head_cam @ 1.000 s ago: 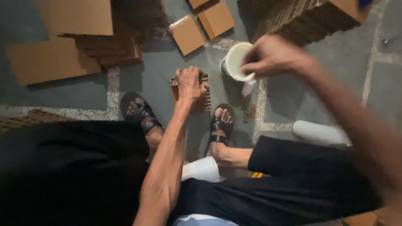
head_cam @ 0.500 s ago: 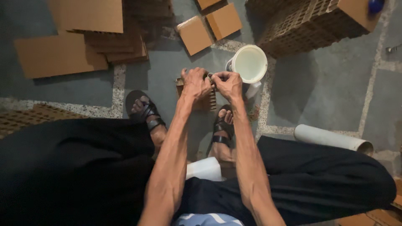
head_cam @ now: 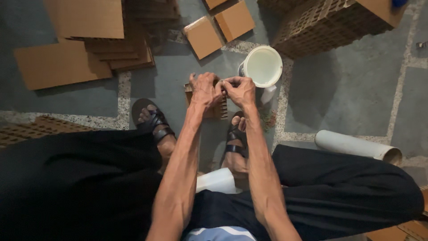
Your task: The person assembles small corrugated cardboard pieces into a box-like structure. They apply glue from a white bottle to edges, press pieces together, and secure the assembly with a rubber band. The person sits on the floor surrounded by cardboard parts and a bucket.
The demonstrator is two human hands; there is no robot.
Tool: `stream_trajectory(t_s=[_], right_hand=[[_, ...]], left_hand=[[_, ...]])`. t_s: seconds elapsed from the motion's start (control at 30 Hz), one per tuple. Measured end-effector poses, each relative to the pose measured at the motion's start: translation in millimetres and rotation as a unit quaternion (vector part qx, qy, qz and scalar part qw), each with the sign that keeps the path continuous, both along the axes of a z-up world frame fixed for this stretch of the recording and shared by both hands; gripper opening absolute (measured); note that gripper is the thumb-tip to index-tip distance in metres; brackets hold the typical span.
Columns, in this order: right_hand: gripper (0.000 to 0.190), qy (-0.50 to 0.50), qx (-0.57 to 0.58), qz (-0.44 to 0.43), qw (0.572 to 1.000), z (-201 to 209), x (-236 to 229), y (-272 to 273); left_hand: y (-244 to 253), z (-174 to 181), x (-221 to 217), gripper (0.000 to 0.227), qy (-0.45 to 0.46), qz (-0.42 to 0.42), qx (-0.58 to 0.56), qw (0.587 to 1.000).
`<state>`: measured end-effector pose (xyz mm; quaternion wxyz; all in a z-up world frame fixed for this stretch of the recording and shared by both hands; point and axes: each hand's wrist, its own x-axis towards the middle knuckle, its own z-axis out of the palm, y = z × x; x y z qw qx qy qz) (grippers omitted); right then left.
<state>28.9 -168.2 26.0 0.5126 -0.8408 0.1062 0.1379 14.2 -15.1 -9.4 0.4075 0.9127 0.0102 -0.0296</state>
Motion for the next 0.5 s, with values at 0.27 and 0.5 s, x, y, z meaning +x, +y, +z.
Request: stream_trajectory(t_s=[0.27, 0.5], right_hand=[[0.016, 0.114, 0.118, -0.021, 0.986, 2, -12, -14], [0.024, -0.018, 0.524, -0.091, 0.847, 12, -43, -15]], left_hand=[[1, -10, -4, 0.008, -0.068, -0.001, 0.003, 0.998], [-4, -13, -5, 0.006, -0.106, 0.012, 0.029, 0.994]])
